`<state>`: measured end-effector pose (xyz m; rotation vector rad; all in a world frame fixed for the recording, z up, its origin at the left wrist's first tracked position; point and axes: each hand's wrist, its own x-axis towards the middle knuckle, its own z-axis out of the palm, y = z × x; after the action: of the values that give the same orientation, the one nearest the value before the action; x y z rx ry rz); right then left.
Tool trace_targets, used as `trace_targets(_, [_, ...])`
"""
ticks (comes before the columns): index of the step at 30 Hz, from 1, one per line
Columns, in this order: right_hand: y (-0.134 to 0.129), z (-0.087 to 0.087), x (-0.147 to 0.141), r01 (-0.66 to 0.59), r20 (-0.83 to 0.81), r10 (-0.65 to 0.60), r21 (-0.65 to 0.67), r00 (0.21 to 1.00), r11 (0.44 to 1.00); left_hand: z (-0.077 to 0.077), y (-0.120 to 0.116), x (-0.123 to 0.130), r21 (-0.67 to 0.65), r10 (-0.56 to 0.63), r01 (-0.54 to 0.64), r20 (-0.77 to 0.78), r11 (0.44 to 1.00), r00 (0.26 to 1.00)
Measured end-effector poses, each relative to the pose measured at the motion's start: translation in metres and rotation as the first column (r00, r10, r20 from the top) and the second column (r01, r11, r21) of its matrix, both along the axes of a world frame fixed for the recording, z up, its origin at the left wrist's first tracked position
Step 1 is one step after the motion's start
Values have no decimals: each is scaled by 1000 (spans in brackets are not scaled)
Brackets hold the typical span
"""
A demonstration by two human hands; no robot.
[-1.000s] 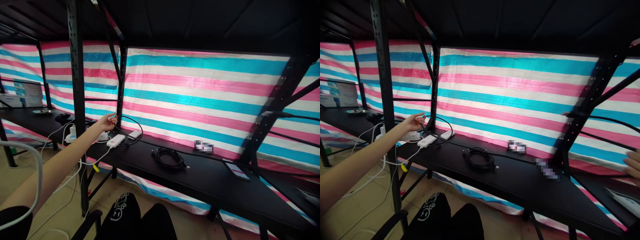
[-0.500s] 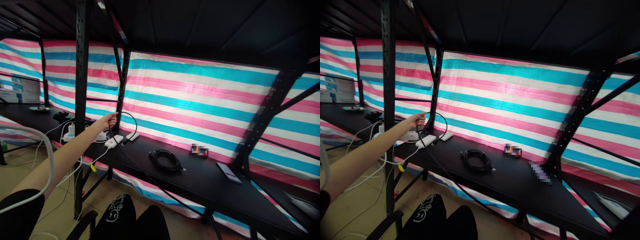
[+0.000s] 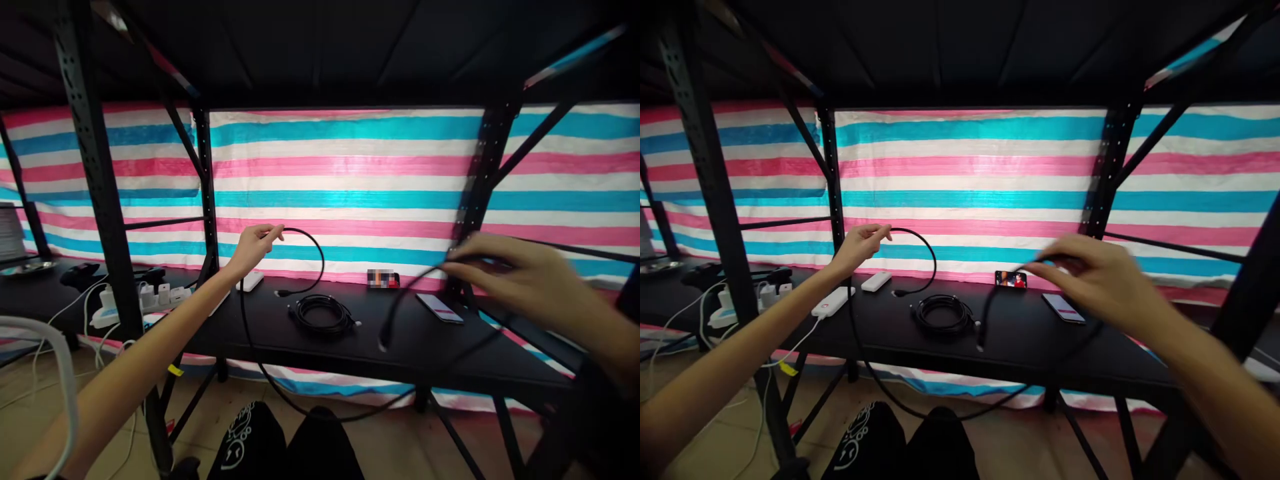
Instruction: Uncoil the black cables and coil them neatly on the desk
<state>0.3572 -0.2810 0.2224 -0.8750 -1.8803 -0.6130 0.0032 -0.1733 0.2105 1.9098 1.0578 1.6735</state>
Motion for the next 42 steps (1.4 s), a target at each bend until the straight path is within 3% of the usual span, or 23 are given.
trace_targets(2, [22,3,-29,-115,100,116,-22,988,993,3,-8,17,48,-38,40,-39,998,999])
trace_targets(5, [59,3,-77,-257,83,263,-69,961,964,0,-15,35,73,-91,97,-82,993,992])
trace_targets(10, [92,-9,-118,-301,59,339,-334,939,893,-7,-20,47,96,-123,130,-70,987,990])
trace_targets(13, [98,-10,-114,-271,9,283,-261,959,926,-13,-17,47,11,-157,158,-89,987,984])
trace_targets(16, [104,-6,-97,-230,-147,211,-126,966,965,-29,-8,44,-85,-142,130,-158,988,977])
trace_targets(20, [120,0,-70,-177,-413,156,-14,897,984,-64,17,37,-135,-16,-10,-187,991,982])
trace_targets(24, [142,2,-54,-200,-547,146,-39,824,979,-88,51,37,-163,0,-19,-120,986,993])
trace_targets(26, [151,2,-54,-223,-532,155,-65,832,973,-85,65,42,-154,7,-18,-71,988,997])
trace_targets(29, [158,5,-64,-186,-428,147,-52,892,981,-61,74,56,-75,-29,29,1,997,1000])
trace_targets(32, [165,9,-81,-193,-251,170,-66,953,979,-29,75,70,-40,-233,235,48,971,971])
trace_targets(35, [177,6,-99,-313,-130,296,-134,946,940,-11,76,77,-193,-388,391,54,900,920])
trace_targets(38, [192,-9,-109,-411,-172,386,-154,907,898,-18,83,71,-260,-359,366,76,894,930])
trace_targets(42, [192,-40,-95,-413,-247,363,-194,898,890,-51,84,49,-305,-311,337,132,891,941])
